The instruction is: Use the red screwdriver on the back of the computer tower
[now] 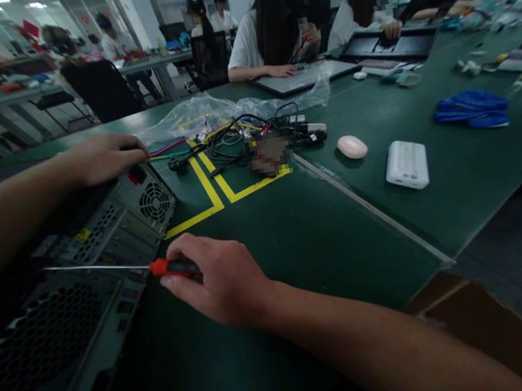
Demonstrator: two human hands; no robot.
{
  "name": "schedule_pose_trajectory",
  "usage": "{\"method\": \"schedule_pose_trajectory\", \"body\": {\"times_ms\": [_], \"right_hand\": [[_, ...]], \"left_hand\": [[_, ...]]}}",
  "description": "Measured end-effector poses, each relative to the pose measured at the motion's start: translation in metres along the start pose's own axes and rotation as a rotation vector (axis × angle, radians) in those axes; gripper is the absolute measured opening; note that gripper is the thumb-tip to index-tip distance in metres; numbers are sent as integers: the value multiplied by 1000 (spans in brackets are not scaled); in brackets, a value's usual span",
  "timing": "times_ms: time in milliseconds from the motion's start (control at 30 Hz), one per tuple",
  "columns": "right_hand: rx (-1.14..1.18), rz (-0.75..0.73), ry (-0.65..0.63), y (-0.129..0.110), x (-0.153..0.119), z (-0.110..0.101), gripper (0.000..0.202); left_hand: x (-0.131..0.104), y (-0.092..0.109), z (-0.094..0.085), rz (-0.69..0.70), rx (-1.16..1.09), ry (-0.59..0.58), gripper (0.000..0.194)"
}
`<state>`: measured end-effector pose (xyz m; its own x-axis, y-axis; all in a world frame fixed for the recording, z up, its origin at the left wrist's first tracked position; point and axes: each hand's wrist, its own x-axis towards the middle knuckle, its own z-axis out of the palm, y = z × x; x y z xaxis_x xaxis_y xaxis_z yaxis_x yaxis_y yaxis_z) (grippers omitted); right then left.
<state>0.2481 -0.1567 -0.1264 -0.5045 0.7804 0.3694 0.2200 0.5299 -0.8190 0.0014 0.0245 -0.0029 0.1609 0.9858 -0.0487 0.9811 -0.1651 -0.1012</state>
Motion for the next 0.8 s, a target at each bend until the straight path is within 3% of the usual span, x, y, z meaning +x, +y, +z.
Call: {"method": "schedule_pose_trajectory", "body": {"times_ms": [333,800], "right_hand": [[-27,-51,46,0,1,0,25],[14,61,-46,0,1,1,26]], "left_hand": [[1,-1,1,27,-19,3,77],[3,-1,2,27,-55,12,75]]}}
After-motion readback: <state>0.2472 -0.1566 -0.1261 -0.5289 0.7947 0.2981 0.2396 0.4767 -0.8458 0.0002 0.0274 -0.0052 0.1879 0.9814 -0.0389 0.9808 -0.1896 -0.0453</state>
